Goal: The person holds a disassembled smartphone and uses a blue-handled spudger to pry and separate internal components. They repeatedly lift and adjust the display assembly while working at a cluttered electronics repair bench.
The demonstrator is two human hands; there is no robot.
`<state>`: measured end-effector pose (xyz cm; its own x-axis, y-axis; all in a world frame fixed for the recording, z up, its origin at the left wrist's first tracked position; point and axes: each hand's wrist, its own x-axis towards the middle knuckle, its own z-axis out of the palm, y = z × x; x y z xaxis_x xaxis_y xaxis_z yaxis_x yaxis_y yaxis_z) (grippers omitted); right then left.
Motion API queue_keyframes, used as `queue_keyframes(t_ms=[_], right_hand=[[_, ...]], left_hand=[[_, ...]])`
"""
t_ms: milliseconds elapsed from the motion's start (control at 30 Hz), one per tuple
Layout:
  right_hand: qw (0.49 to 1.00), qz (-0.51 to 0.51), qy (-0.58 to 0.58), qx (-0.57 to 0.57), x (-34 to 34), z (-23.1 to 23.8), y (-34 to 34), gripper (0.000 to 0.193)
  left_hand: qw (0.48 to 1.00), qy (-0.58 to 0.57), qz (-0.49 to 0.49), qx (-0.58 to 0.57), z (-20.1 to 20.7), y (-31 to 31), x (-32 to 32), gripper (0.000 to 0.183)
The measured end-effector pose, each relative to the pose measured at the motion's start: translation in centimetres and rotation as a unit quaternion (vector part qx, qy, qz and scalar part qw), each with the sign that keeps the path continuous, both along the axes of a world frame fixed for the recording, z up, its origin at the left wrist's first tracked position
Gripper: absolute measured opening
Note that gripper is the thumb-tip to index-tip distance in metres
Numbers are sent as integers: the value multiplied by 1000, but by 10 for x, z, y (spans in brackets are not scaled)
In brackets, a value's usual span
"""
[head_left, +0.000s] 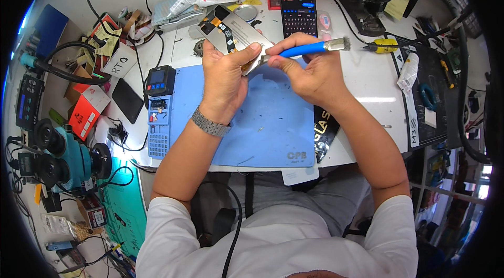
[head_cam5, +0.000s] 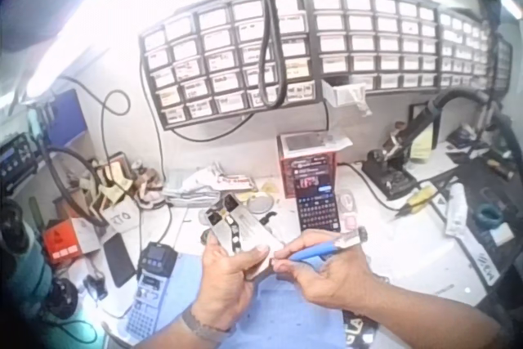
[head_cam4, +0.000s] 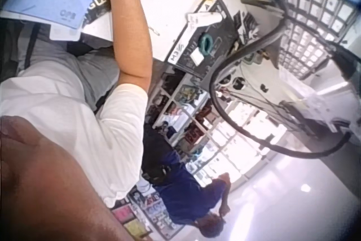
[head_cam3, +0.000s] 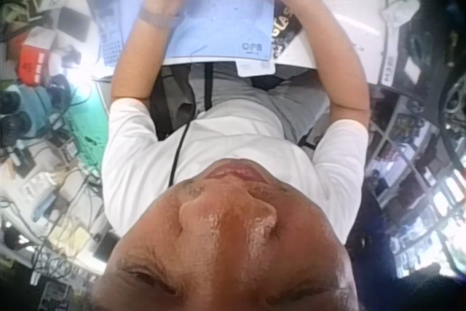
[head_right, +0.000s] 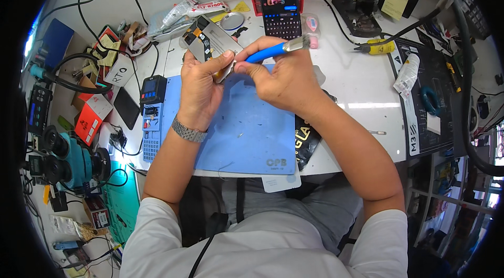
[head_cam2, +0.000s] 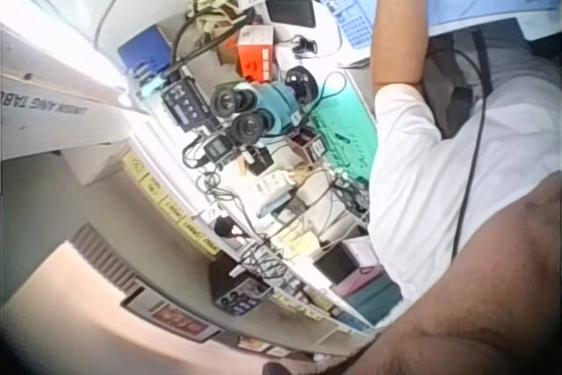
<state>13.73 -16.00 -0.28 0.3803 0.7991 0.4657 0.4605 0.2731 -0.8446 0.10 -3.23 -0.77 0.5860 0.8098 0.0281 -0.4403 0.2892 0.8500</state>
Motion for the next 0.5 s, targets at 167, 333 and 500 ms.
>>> queue_keyframes(t_ms=[167, 333, 500], right_hand=[[995, -53, 39, 75, 13, 1, 3, 7], [999, -16, -26, 23, 6, -5, 1, 6], [999, -16, 32, 36, 2, -5, 1, 4]], left_hand=[[999, -19, 7, 37, 1, -1, 3, 67], [997, -21, 21, 73, -5, 1, 1, 74], [995, -28, 21, 92, -9, -1, 3, 78]])
